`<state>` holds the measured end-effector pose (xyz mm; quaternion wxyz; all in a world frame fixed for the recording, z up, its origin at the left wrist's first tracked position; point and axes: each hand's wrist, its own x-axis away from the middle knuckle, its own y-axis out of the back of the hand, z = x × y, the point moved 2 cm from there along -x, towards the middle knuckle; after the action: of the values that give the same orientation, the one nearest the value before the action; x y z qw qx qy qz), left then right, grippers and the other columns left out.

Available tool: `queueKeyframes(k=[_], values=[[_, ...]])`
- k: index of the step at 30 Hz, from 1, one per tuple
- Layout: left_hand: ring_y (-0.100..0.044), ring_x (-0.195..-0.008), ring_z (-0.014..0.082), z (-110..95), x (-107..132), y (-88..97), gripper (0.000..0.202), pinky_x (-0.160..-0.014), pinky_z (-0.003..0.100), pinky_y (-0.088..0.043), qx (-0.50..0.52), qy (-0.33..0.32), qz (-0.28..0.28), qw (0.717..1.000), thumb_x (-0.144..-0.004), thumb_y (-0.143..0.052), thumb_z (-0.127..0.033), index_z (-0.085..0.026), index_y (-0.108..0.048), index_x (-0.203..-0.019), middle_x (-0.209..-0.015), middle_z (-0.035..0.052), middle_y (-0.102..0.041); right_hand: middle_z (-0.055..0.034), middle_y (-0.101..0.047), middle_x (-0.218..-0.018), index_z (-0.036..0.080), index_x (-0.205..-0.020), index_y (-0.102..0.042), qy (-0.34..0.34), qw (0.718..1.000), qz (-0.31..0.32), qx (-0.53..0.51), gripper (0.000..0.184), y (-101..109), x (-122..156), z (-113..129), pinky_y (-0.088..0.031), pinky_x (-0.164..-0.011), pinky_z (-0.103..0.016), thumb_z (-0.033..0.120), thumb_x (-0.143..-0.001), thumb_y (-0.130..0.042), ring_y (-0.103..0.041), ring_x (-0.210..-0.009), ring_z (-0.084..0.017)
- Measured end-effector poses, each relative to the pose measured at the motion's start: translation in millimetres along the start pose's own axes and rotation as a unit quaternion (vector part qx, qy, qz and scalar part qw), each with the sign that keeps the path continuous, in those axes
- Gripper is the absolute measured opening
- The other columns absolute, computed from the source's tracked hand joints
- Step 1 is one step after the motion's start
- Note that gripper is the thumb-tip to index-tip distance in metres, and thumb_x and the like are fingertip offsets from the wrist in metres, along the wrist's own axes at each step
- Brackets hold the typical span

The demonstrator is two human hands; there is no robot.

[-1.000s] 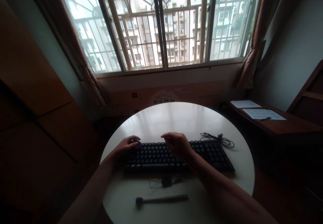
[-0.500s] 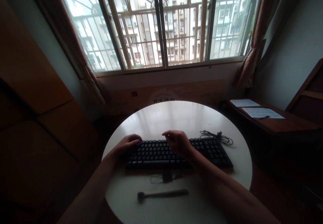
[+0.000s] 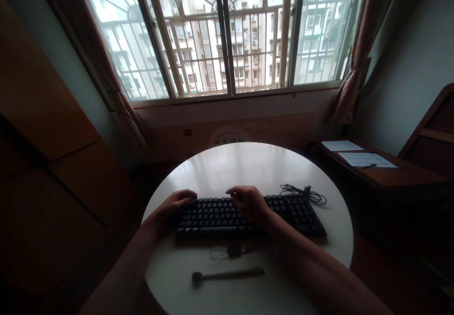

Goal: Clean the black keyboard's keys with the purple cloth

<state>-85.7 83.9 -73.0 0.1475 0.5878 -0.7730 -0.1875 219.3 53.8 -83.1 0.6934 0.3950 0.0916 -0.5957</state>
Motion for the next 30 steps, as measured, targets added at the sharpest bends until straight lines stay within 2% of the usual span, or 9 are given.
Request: queueKeyframes(k=[4,10,15,25,30], values=[[-0.069,-0.098,0.0326,1,-2,2.4,0.051,-0.082,0.038,-0.054,0.0,0.008,-0.003,1.0,-0.066,-0.077,-0.052,-0.016,-0.075,-0.102,-0.104,0.0124,-0.075,-0.0028,-0.072,-0.076,0.018,-0.099,-0.077,0.001,1.0,0.004,0.0,0.023,-1,0,-1,-0.046,-0.059,-0.024,0.017,-0.085,-0.058,-0.059,-0.06,-0.013],[-0.068,-0.092,0.0317,10,-13,-1.0,0.046,-0.086,0.041,-0.052,-0.023,0.004,-0.042,0.999,-0.065,-0.076,-0.054,-0.016,-0.075,-0.09,-0.092,0.0104,-0.076,-0.0023,-0.072,-0.075,0.019,-0.099,-0.077,0.001,1.0,0.012,0.004,0.024,-4,1,-3,-0.046,-0.059,-0.024,0.017,-0.084,-0.059,-0.058,-0.058,-0.014],[-0.069,-0.091,0.0305,13,-14,-1.5,0.043,-0.085,0.04,-0.052,-0.022,-0.012,-0.052,0.998,-0.069,-0.071,-0.055,-0.017,-0.075,-0.087,-0.091,0.0097,-0.076,-0.0026,-0.073,-0.076,0.018,-0.099,-0.077,0.0,1.0,0.013,0.004,0.024,-3,1,-1,-0.047,-0.06,-0.024,0.016,-0.083,-0.059,-0.06,-0.059,-0.014],[-0.07,-0.094,0.0322,9,-11,2.8,0.053,-0.084,0.04,-0.054,-0.022,0.0,-0.039,0.999,-0.062,-0.078,-0.056,-0.016,-0.075,-0.096,-0.097,0.0112,-0.076,-0.0019,-0.071,-0.073,0.019,-0.099,-0.077,-0.001,1.0,0.015,0.0,0.023,-3,0,-2,-0.045,-0.058,-0.024,0.016,-0.084,-0.059,-0.058,-0.057,-0.013],[-0.069,-0.096,0.0321,13,-15,0.0,0.047,-0.087,0.041,-0.053,-0.023,0.004,-0.054,0.998,-0.064,-0.076,-0.056,-0.016,-0.076,-0.091,-0.094,0.0103,-0.077,-0.0021,-0.071,-0.073,0.019,-0.1,-0.077,0.0,1.0,0.018,-0.001,0.024,-3,1,-3,-0.046,-0.06,-0.025,0.018,-0.084,-0.059,-0.059,-0.058,-0.013]])
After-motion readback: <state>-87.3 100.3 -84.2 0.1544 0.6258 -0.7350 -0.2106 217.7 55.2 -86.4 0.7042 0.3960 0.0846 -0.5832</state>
